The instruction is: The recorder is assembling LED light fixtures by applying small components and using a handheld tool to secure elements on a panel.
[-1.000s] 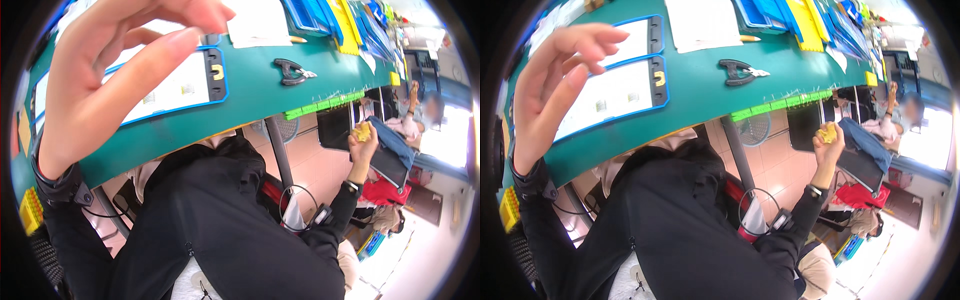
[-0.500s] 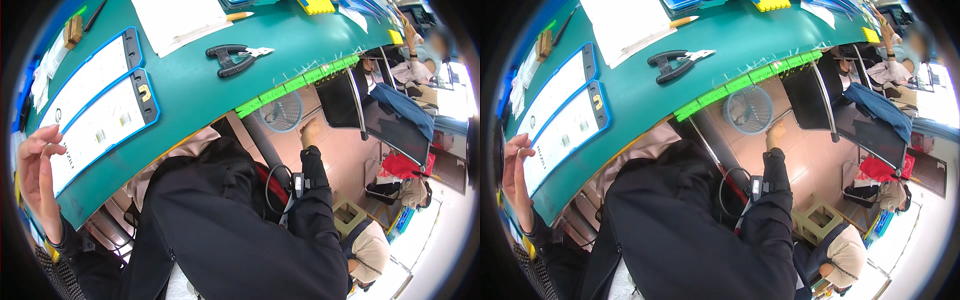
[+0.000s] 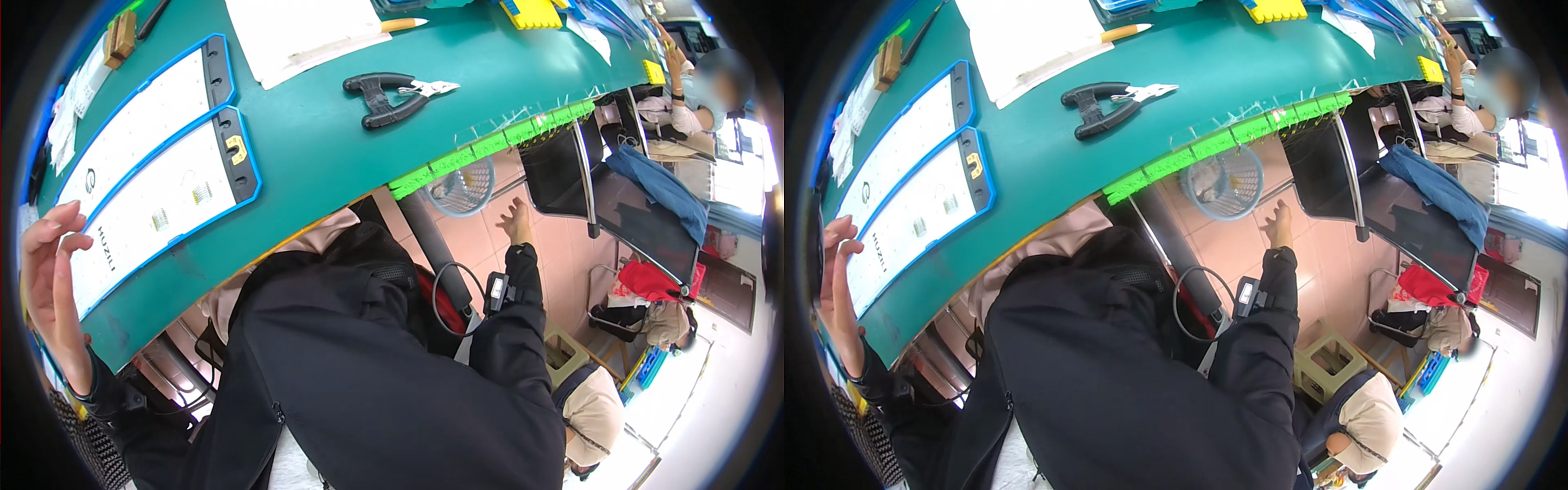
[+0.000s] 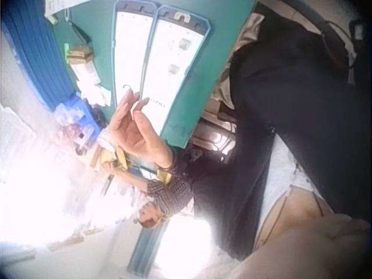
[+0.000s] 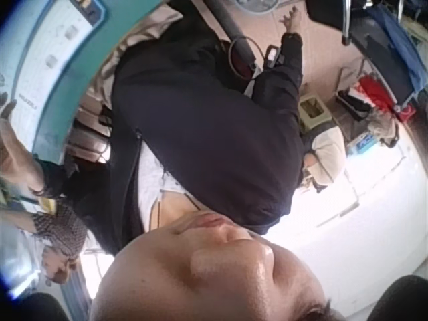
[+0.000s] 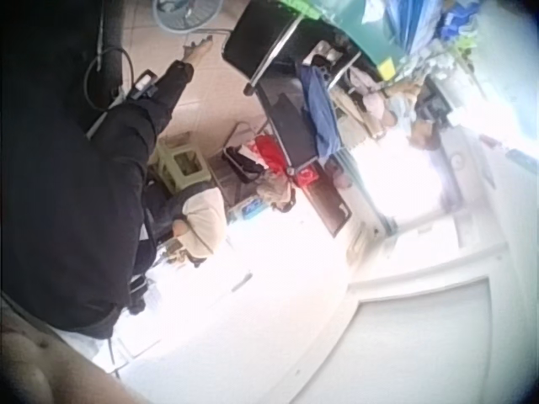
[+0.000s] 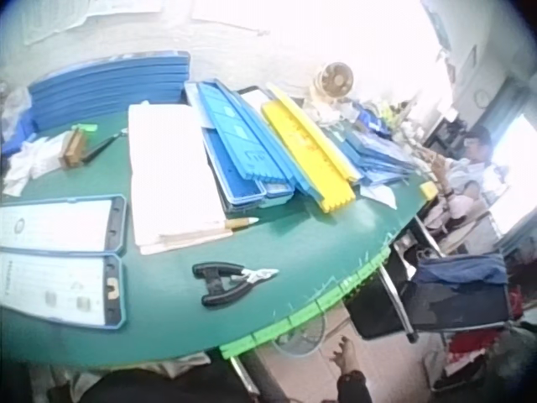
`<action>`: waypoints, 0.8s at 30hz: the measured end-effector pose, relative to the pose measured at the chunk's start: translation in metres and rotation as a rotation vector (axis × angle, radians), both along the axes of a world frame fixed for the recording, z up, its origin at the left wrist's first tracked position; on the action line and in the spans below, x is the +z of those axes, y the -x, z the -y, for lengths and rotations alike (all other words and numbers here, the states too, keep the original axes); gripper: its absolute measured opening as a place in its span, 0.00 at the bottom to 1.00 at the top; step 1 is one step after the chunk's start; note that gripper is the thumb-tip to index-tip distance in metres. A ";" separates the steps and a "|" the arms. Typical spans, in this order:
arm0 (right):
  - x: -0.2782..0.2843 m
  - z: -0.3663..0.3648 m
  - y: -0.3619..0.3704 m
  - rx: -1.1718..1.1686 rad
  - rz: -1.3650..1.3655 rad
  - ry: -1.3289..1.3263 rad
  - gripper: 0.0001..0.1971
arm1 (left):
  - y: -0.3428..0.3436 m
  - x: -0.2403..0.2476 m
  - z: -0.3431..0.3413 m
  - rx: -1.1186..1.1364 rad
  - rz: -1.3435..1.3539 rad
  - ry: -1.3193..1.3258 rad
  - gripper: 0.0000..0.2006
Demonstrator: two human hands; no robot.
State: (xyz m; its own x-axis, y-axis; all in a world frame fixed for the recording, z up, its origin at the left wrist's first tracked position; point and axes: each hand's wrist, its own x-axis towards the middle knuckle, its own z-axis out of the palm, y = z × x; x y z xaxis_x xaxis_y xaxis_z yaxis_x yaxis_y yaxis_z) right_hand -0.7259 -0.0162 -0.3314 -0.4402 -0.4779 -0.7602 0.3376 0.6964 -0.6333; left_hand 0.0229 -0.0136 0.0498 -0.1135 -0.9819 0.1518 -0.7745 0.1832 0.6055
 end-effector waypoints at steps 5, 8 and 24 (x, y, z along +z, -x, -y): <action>0.023 0.015 -0.019 0.073 -1.222 0.682 0.13 | 0.028 0.010 -0.002 -0.092 -0.086 -0.060 0.12; 0.153 0.056 -0.097 -0.148 -1.476 0.894 0.09 | 0.050 -0.003 0.009 -0.189 -0.067 -0.015 0.13; 0.350 0.117 -0.374 1.606 -0.975 0.744 0.38 | 0.053 -0.065 0.001 -0.256 0.362 0.050 0.31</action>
